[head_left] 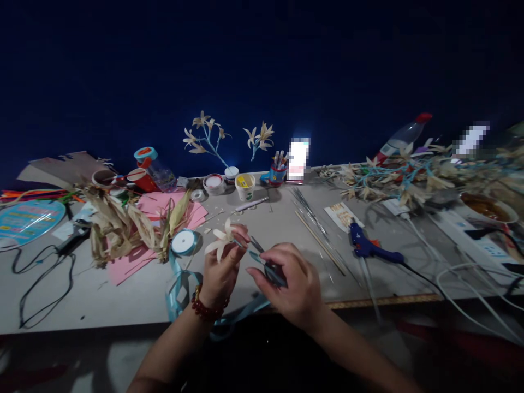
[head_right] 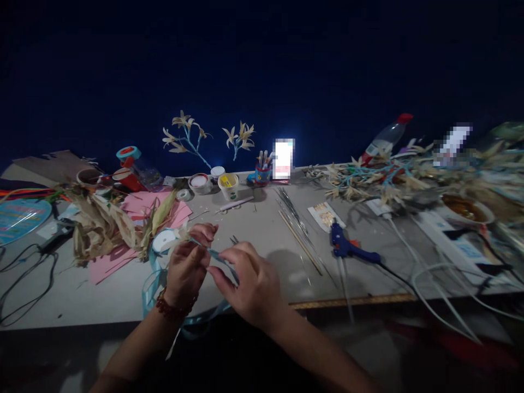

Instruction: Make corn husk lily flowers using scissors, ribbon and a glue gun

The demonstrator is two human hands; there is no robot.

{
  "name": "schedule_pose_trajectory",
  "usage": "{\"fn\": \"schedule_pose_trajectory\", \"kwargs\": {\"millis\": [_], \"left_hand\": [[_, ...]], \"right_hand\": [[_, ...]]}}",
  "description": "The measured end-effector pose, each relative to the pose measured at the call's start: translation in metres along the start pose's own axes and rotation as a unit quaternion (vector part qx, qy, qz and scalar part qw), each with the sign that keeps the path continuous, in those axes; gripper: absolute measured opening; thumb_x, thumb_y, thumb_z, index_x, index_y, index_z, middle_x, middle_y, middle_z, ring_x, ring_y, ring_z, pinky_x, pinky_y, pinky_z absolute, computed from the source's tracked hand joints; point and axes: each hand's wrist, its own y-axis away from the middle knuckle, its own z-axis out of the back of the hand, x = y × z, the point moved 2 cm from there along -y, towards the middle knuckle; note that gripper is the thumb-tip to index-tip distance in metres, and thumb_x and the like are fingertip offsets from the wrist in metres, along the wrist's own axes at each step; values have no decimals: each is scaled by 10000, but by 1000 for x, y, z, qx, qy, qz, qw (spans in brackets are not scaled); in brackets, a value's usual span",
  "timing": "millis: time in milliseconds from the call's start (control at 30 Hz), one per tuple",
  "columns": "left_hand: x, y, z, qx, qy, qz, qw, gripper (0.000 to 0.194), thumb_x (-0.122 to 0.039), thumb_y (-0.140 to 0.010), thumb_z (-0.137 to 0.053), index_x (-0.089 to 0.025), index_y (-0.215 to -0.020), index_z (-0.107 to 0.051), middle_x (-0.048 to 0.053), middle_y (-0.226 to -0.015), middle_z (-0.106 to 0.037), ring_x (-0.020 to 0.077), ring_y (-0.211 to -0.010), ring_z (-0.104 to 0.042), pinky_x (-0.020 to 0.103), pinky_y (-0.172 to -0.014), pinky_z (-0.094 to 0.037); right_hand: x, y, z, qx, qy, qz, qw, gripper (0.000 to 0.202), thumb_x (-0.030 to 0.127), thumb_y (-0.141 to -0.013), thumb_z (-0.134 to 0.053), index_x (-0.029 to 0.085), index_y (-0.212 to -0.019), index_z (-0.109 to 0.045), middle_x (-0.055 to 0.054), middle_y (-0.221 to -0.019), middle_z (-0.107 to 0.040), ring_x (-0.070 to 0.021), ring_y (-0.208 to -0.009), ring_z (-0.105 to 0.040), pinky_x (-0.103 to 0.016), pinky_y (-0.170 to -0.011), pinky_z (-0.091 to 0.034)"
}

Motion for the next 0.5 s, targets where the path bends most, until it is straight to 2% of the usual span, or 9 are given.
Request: {"fn": "schedule_pose_trajectory", "kwargs": {"millis": [133,333,500], "left_hand": [[0,2,-3,0,-1,3,1000,154,-339,-791,-740,-193,-766,-701,54,-869,-611,219,-969,-569,384,-973,-450],[3,2,-3,-22,38,25,999,139,-322,-764,-773,-197,-791,-716,38,-864,-618,192,-920,-583,351,-942,-466],[4,3,-2,-28,37,38,998,112,-290,-778,-762,-199,-831,-723,34,-889,-633,172,-902,-592,289,-864,-480]], "right_hand": [[-5,-4,-4,16,30,-14,999,257,181,-850,-647,216,-1071,-518,-64,-908,-660,-187,-783,-648,-284,-648,-519],[-5,-6,-3,30,62,33,997,106,156,-900,-575,219,-983,-553,-18,-745,-649,-143,-615,-584,-264,-582,-452],[-4,-11,-2,10,92,36,995,102,201,-868,-622,208,-952,-563,-56,-784,-625,-206,-736,-592,-326,-662,-483]]}}
